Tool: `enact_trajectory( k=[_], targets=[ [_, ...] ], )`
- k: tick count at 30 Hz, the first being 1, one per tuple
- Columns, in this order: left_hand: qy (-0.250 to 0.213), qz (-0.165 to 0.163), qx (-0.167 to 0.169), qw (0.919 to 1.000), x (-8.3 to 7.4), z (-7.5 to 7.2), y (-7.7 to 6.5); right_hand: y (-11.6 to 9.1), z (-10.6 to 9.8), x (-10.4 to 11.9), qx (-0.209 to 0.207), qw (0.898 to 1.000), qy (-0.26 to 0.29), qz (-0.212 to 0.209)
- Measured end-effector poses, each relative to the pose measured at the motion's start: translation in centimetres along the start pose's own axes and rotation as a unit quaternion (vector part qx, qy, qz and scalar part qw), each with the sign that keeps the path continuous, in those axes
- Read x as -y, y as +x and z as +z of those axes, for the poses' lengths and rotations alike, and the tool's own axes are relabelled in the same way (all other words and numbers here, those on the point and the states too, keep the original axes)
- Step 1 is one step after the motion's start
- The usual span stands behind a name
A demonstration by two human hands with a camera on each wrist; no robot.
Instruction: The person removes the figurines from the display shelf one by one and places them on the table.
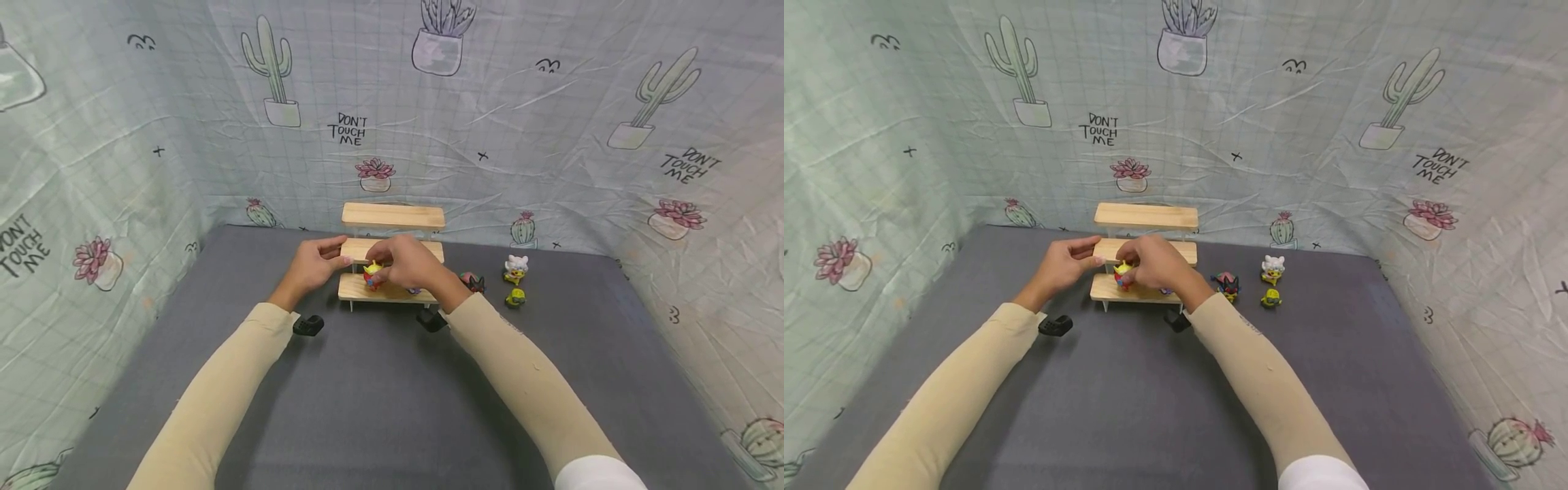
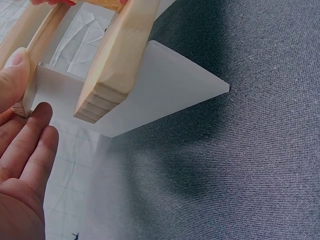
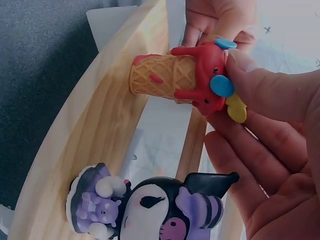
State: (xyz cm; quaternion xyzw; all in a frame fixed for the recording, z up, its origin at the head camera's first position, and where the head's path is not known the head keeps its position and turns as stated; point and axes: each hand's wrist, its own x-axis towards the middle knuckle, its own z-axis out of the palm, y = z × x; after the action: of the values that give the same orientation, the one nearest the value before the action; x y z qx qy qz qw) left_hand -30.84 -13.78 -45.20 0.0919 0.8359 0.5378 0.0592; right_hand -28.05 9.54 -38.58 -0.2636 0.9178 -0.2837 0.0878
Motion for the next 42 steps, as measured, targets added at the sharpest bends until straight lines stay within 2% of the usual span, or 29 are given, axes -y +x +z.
enact_trajectory(
  k=[15,24,36,42],
  targets=[
    [-0.011,0.002,0.001,0.9999,-0.7,0.3,-0.1,-0.1,-0.5,0.0,0.002,1.000,-0.022,0.018],
    [-0.013,0.003,0.000,0.9999,-0.8,0.4,-0.1,-0.3,-0.5,0.2,-0.012,0.999,0.009,0.045],
    [-0.003,0.001,0.003,1.0000,-0.6,0.3,-0.2,-1.2,-2.6,1.4,-0.032,0.998,0.052,0.033],
    [0.005,0.001,-0.002,1.0000,-0.4,0.2,-0.3,-2.5,-4.0,2.0,-0.047,0.997,0.056,0.007]
  ],
)
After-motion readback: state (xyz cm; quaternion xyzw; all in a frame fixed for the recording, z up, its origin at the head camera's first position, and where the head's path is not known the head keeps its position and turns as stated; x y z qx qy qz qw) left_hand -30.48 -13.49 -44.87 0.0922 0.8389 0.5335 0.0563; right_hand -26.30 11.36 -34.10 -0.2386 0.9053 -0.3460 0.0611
